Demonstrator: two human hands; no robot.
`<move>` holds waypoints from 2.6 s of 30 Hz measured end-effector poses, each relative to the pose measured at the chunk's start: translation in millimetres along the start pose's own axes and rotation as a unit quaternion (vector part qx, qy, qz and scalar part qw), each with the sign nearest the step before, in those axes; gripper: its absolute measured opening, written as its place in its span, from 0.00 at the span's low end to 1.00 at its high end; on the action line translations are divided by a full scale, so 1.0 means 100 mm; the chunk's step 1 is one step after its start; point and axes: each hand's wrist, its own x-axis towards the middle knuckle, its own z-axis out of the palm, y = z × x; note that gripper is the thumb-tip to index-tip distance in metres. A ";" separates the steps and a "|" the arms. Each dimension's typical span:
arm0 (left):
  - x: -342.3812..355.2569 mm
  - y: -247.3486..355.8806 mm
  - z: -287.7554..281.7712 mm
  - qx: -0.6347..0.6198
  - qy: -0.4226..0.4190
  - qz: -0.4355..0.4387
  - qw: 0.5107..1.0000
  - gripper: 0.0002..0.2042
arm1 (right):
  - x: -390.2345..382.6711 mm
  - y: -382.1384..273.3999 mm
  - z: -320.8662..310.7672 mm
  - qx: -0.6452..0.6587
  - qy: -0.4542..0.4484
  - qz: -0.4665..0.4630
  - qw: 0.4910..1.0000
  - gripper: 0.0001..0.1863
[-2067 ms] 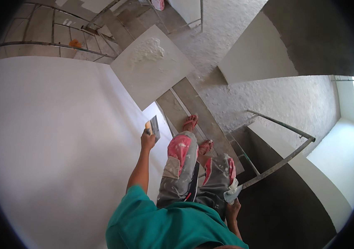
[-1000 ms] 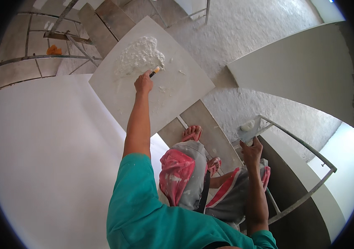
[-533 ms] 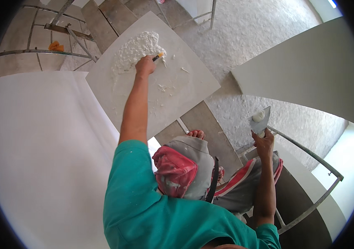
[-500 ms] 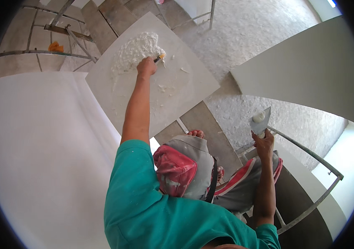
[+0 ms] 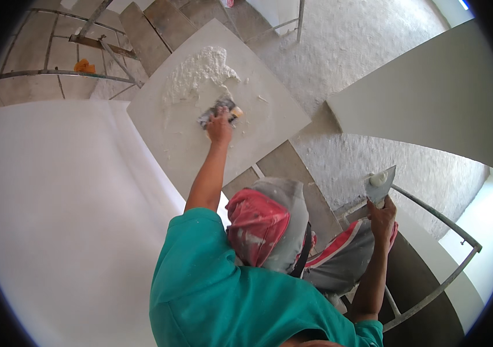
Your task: The person applies white plaster to a ceiling using a trowel and hawk. They repeatedly scoop plaster from the hawk and spread it across the ceiling surface in smooth strokes.
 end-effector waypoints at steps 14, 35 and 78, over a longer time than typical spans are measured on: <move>0.50 -0.36 -0.79 -0.111 -0.236 -0.061 0.964 0.19 | -0.17 -0.04 -0.02 -0.026 0.020 0.021 0.999 0.12; -0.13 0.31 -0.07 -0.090 0.005 0.065 0.994 0.22 | -0.10 -0.26 0.06 -0.094 -0.005 -0.008 0.996 0.14; 0.03 -0.71 -0.59 -0.068 -0.123 -0.194 0.971 0.17 | -0.09 -0.15 0.12 -0.055 0.045 -0.074 0.995 0.17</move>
